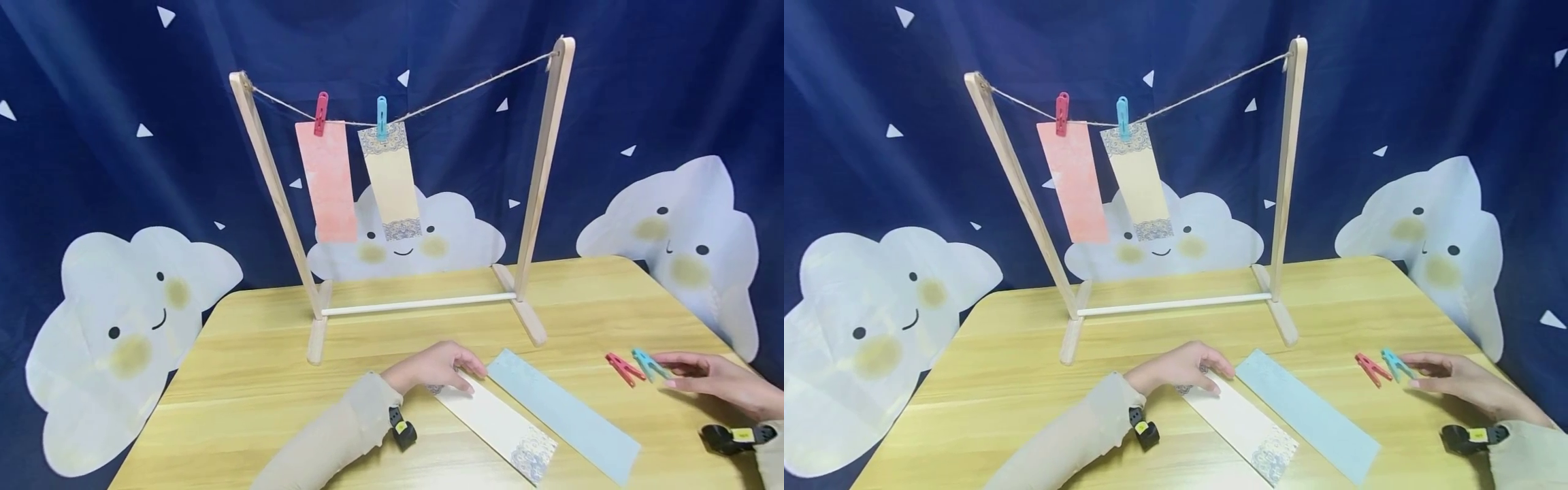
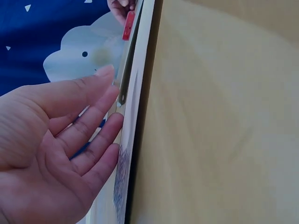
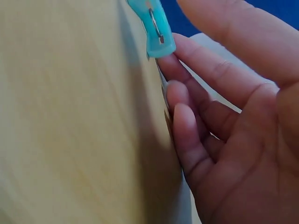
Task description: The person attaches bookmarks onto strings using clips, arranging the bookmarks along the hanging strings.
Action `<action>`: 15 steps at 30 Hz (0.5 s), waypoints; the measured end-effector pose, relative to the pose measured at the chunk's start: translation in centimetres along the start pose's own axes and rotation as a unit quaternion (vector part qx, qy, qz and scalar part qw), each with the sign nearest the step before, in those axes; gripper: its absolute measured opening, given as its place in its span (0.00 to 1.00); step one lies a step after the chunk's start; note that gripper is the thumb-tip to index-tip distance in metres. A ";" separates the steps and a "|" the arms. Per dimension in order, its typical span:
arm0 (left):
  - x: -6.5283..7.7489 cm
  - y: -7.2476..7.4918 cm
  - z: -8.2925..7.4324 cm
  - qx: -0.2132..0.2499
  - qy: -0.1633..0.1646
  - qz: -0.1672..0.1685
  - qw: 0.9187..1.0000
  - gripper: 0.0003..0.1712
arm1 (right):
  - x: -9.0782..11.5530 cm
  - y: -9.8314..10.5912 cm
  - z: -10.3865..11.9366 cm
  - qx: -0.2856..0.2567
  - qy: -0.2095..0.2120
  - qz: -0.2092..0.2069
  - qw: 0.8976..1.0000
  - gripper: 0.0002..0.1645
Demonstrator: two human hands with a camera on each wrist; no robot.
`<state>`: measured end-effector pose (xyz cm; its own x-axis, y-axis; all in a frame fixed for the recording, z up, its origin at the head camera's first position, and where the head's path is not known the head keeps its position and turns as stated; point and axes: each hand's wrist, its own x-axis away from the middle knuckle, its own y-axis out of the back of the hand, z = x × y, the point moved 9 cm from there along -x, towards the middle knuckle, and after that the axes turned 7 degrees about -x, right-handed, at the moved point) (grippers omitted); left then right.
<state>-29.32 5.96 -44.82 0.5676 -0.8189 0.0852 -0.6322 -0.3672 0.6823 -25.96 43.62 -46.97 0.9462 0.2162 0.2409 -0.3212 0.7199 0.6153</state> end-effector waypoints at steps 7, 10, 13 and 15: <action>0.0 0.0 -0.1 -0.004 0.001 -0.001 1.000 0.20 | -0.5 -1.1 1.7 -0.016 0.035 0.005 0.999 0.35; 0.1 0.0 -0.2 -0.005 -0.002 -0.003 1.000 0.20 | -0.5 -1.1 2.0 -0.017 0.052 -0.008 0.998 0.33; 0.1 -0.1 -0.2 -0.004 -0.006 -0.003 1.000 0.20 | -0.4 -1.0 2.0 -0.019 0.059 -0.023 0.998 0.30; 0.0 -0.1 -0.2 0.001 -0.007 -0.003 1.000 0.20 | -0.4 -1.0 1.9 -0.014 0.062 -0.032 0.997 0.27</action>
<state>-29.09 6.07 -44.74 0.5634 -0.8232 0.0711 -0.6302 -0.3725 0.6812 -26.13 41.49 -46.25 0.9632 0.2474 0.1054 -0.2596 0.7534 0.6042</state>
